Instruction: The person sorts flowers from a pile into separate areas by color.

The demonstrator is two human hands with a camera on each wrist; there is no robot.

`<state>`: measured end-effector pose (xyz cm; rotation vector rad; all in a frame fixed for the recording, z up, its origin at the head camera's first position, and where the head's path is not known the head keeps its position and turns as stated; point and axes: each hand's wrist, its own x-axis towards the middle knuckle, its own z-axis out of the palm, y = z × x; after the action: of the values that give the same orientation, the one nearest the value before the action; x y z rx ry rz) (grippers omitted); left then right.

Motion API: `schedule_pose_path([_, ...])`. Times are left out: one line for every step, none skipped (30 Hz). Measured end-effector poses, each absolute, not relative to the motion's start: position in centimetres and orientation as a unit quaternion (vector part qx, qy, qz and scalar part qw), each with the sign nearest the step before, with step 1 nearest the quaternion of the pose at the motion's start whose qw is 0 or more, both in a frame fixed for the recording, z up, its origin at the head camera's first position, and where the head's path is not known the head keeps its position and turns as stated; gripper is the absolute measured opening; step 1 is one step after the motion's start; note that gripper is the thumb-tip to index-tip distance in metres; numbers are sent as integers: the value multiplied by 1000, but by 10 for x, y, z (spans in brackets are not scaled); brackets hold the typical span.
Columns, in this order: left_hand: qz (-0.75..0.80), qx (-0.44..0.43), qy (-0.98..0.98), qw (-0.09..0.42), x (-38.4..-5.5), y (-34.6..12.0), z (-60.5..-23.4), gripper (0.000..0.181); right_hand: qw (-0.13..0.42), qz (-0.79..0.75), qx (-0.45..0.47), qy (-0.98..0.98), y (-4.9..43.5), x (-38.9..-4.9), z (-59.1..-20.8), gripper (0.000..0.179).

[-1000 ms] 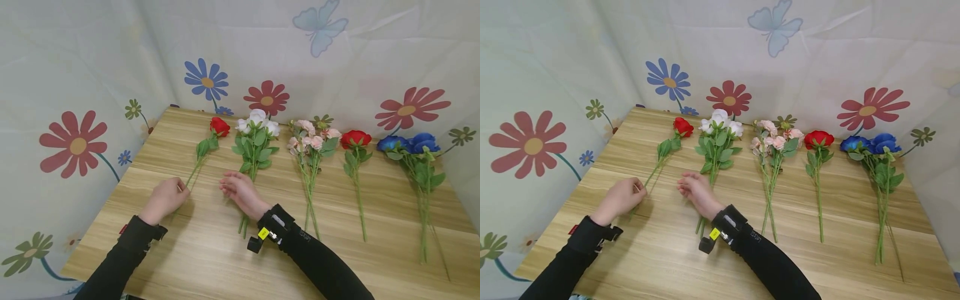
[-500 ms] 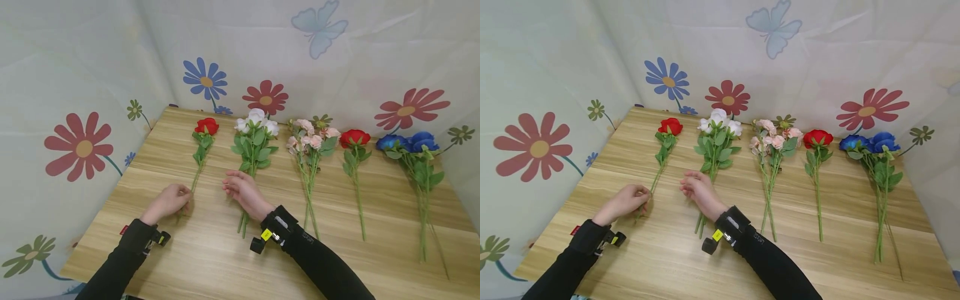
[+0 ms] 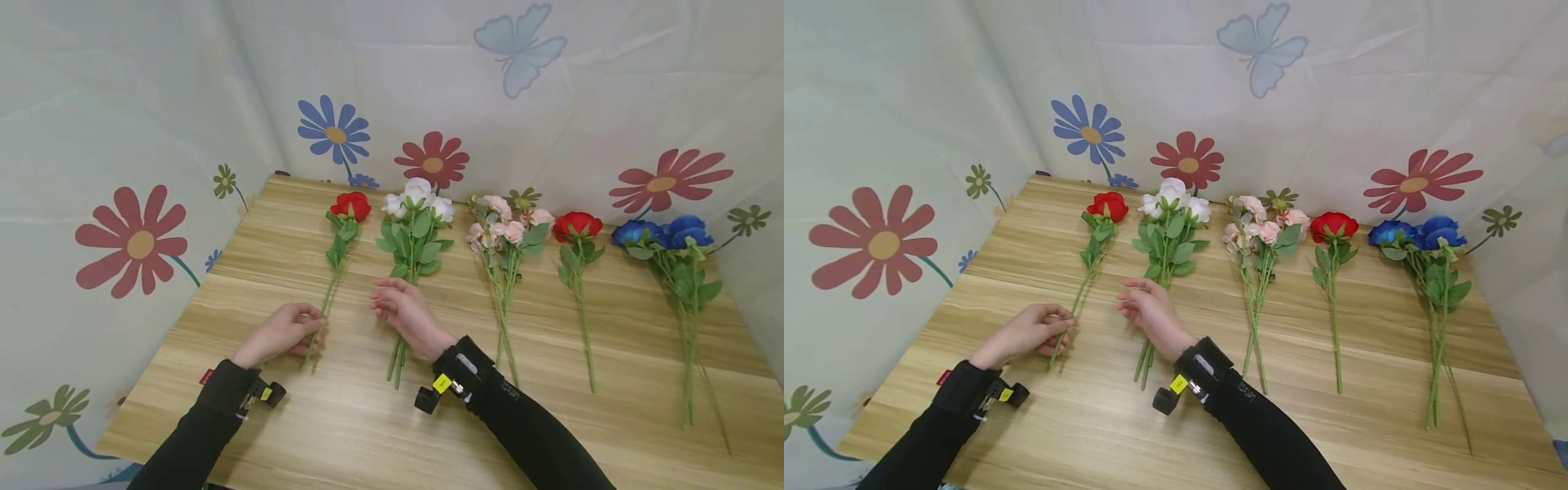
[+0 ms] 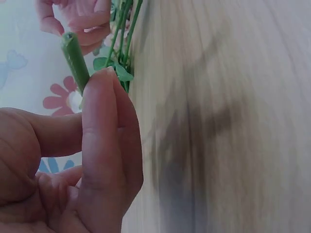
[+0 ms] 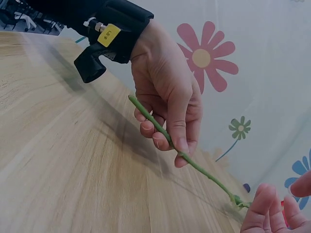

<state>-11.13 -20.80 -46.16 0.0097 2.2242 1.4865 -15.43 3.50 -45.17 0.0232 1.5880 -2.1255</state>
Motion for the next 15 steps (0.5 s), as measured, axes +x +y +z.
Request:
schedule_pose_path([543, 7, 807, 230, -111, -207, -461, 30, 241, -778, 8, 581, 36, -155, -452, 44])
schedule_pose_path([547, 8, 805, 229, -111, -206, -461, 30, 240, -777, 8, 581, 37, -155, -452, 44])
schedule_pose_path([552, 7, 803, 227, -110, -205, -460, 28, 240, -777, 9, 582, 38, -155, -452, 43])
schedule_pose_path([555, 8, 800, 225, -110, -204, -460, 28, 239, -776, 9, 584, 40, -155, -452, 42])
schedule_pose_path([561, 9, 797, 224, -110, -203, -459, 27, 239, -775, 10, 585, 41, -155, -451, 42])
schedule_pose_path([564, 11, 795, 222, -110, -201, -458, 28, 237, -774, 10, 587, 43, -156, -451, 41])
schedule_pose_path([568, 11, 793, 220, -109, -200, -457, 28, 235, -773, 10, 588, 44, -156, -451, 41])
schedule_pose_path([571, 11, 791, 218, -109, -199, -456, 28, 234, -773, 9, 590, 46, -156, -450, 41])
schedule_pose_path([573, 12, 791, 215, -110, -197, -455, 29, 232, -772, 8, 591, 48, -157, -449, 41])
schedule_pose_path([572, 17, 792, 211, -110, -196, -454, 31, 230, -771, 3, 594, 50, -157, -449, 41])
schedule_pose_path([572, 21, 794, 207, -110, -194, -452, 32, 228, -770, 1, 596, 52, -158, -448, 40])
schedule_pose_path([570, 25, 796, 202, -110, -193, -450, 33, 225, -769, -4, 598, 54, -158, -447, 39])
schedule_pose_path([570, 27, 797, 198, -111, -191, -448, 34, 222, -768, -8, 601, 57, -159, -446, 38])
schedule_pose_path([568, 34, 800, 192, -111, -189, -446, 35, 219, -767, -13, 603, 59, -159, -445, 37])
schedule_pose_path([566, 40, 803, 185, -112, -187, -444, 36, 215, -766, -18, 606, 62, -160, -444, 35])
